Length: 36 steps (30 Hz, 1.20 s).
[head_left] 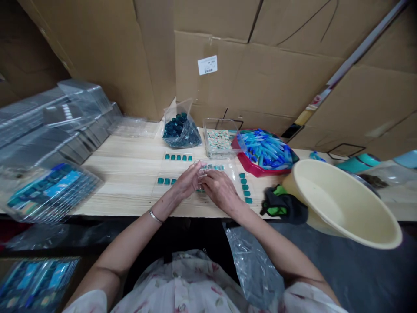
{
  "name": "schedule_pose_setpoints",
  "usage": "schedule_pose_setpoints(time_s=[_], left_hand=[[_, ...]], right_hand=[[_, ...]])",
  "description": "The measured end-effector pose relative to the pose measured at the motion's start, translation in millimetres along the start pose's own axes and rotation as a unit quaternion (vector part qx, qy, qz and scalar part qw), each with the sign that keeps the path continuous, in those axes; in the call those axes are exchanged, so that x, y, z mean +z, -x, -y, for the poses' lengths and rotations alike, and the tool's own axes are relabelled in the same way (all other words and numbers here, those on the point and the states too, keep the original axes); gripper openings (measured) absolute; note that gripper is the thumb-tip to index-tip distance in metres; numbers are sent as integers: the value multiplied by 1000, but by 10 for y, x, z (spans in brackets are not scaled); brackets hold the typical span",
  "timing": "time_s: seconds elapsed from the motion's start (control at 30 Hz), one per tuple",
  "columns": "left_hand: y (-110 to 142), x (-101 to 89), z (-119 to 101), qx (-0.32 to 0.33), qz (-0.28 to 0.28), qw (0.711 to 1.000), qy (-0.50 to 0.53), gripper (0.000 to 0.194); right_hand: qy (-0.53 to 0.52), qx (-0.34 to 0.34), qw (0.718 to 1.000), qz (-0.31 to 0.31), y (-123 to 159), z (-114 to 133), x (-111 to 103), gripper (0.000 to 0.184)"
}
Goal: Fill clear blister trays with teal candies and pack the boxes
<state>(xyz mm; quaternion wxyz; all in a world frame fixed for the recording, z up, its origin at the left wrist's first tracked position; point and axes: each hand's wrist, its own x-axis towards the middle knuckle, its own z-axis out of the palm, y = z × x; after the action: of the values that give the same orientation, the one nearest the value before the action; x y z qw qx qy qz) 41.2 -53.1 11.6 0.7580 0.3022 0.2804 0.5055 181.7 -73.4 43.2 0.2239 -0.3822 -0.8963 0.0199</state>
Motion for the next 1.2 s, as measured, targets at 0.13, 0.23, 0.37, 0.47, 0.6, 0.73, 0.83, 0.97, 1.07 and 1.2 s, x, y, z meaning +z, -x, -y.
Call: schedule_pose_setpoints(time_s=[0.13,0.23,0.37,0.47,0.6,0.73,0.83,0.97,1.07,1.2], left_hand=[[62,61,-18,44,9,999,14,28],[90,107,0,74,3,997,32,30],[106,145,51,97,-19,994,38,35],[107,162,82,111,-29,993,33,35],[99,183,111,129,-52,990,33,32],[110,186,122,129,-59,990,25,33],[117,161,114,129,-61,989,28,35],[109,127,106,135,-55,989,40,36],[109,137,106,142,-49,988,34,35],[135,181,99,152,-63,986,26,38]], right_hand=[[-132,23,989,-68,63,-108,-24,12],[-159,66,980,-101,75,-117,-15,10],[-135,101,978,-125,65,-62,30,5],[-74,113,979,-153,72,14,53,6],[-4,141,978,-152,98,124,57,13],[-39,122,982,-136,121,95,63,13],[-101,90,982,-134,137,13,66,14],[-102,115,977,-144,151,-3,54,12],[-73,141,978,-134,142,39,50,11],[-79,163,977,-115,103,37,49,10]])
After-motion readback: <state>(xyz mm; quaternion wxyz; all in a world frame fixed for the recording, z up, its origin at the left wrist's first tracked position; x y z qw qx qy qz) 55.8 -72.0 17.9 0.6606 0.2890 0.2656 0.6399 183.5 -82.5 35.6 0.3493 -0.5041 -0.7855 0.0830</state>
